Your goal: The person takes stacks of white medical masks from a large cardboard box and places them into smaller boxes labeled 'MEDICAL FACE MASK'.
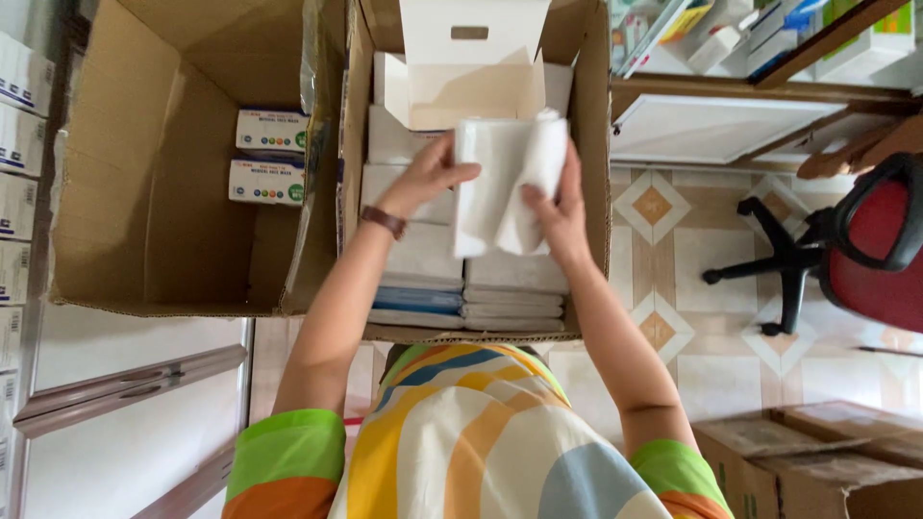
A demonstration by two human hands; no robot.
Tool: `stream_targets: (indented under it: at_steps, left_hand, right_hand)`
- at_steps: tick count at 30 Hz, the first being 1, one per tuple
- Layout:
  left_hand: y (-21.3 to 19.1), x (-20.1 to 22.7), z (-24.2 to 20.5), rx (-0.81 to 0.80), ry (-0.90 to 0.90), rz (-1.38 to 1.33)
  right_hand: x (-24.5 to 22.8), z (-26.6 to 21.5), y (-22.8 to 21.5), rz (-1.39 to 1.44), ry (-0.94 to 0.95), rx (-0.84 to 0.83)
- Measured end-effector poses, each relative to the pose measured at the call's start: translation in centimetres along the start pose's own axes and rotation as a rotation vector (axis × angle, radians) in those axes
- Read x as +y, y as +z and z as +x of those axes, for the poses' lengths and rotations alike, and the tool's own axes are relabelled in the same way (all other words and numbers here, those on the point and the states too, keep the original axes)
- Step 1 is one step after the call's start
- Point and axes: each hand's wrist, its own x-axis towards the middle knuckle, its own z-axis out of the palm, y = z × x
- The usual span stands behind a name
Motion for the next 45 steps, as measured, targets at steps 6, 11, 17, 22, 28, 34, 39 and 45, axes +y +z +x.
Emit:
stream_targets:
  at_steps: [6, 11, 17, 22, 28, 34, 39, 45]
  left_hand:
    - [5.6, -4.1, -0.2, -0.051, 0.198, -0.459]
    - [8.6, -4.0, -0.7, -0.182, 0.132, -0.897]
    - [5.6, -4.4, -0.9, -0.305, 0.243, -0.976]
    - [3.5, -6.3, 0.2, -0.429, 0.117, -1.291]
    - [4.3, -9.0, 1.2, -0.257, 0.121, -1.181]
    - [4.1, -7.2, 0.9, -0.167, 0.182, -1.138]
    - [2.3, -2.7, -1.3, -0.070, 0.289, -1.232]
    - [0.5, -7.6, 1.5, 0.001, 0.296, -1.257]
  right_hand:
    - [3.8, 0.6, 0.7, -0.080, -0.203, -0.160]
    - [1.5, -0.5, 3.0, -0.305, -0.356, -0.087]
    - [0.8, -3.9, 5.7, -0.912, -0.790, -0.198]
    - [2.1, -4.7, 5.9, -1.076, -0.960, -0.398]
    - [2.8, 0.9, 4.4, -0.926, -0.917, -0.059]
    - [5.2, 2.6, 7.4, -0.808, -0.849, 0.009]
    - [2.6, -1.7, 8.4, -0.688, -1.022, -0.182]
    - [3.1, -1.4, 7.5, -0.746, -0.956, -0.297]
